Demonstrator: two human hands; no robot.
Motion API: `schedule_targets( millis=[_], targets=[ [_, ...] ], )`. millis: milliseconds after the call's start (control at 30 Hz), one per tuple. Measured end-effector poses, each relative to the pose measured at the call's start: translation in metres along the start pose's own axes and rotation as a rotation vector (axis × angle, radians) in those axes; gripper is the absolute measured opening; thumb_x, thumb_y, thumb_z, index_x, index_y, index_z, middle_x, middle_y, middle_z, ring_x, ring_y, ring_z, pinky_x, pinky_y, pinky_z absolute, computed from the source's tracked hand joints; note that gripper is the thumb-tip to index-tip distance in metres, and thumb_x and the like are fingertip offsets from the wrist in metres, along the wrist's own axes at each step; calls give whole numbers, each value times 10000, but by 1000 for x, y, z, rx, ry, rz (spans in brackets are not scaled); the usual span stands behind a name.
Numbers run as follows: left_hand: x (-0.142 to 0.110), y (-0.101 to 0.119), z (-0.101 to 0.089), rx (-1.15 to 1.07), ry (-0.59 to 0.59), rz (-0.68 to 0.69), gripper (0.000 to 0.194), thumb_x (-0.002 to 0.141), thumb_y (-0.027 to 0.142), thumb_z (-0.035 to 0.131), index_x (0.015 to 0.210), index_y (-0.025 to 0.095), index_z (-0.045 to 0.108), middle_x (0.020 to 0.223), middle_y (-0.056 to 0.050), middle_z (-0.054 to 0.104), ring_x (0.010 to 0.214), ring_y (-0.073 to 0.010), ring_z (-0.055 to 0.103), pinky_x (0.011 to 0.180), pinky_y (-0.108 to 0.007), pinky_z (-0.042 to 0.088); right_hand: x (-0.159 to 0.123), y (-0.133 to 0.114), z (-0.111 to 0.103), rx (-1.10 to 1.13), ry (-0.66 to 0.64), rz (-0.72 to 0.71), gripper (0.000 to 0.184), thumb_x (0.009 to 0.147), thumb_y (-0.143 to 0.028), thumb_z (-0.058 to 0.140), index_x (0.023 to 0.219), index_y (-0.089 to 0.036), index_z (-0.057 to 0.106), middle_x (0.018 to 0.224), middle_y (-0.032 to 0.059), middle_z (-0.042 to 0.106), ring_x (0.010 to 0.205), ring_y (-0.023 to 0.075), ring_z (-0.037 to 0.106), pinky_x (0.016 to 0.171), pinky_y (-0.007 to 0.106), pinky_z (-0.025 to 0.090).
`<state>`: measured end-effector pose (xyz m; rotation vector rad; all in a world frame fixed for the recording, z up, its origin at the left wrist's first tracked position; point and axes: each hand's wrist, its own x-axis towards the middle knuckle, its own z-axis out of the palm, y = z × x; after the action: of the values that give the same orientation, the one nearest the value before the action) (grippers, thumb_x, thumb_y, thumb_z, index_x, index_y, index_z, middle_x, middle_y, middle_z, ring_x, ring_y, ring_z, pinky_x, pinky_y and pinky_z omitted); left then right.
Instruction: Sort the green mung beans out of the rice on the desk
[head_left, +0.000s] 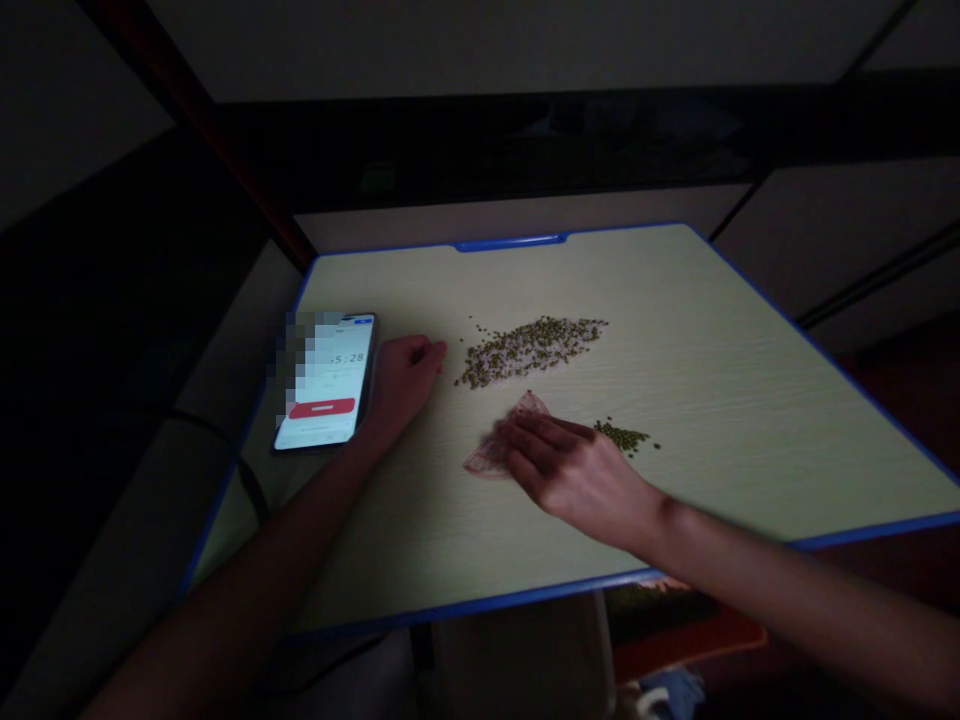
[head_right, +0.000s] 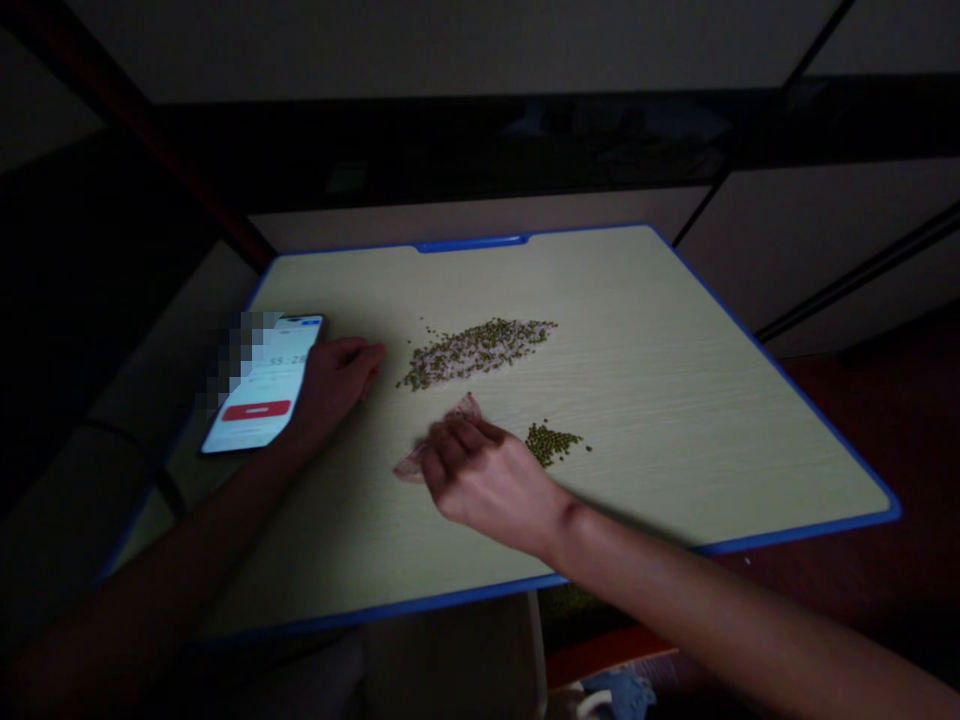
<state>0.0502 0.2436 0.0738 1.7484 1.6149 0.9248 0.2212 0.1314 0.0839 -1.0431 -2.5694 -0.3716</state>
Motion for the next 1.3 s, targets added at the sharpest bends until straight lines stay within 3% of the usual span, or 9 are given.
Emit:
schedule_targets(
  millis=[500,833,1033,1300],
  targets=[
    [0,0,-1,2,-9,0,280,715,250,487,449,174,443,374,66,353,410,-82,346,447,-227,254,-26,7,-18,-16,-27,-11,294,850,-27,417,907,-80,700,955,106,731,901,226,684,707,302,574],
    [0,3,-1,-5,-9,6,285,719,262,487,452,171,452,379,67,357,406,-83,345,453,-232,252,-8,31,-11,-97,-5,14,234,763,23,476,814,-62,688,876,117,737,793,256,698,612,323,580],
    [-1,4,-1,-8,-10,-3,285,721,261,488,453,172,444,384,69,356,400,-82,336,455,-234,248,-3,32,-3,-120,-31,92,249,808,-2,443,798,-73,681,865,151,733,725,240,702,495,294,528],
    [-1,5,0,1,-15,-11,287,719,246,491,446,169,443,381,70,351,406,-79,336,468,-232,255,-8,25,-4,-136,-21,111,352,927,-146,354,835,-81,688,882,135,736,785,240,706,545,301,543]
  ],
)
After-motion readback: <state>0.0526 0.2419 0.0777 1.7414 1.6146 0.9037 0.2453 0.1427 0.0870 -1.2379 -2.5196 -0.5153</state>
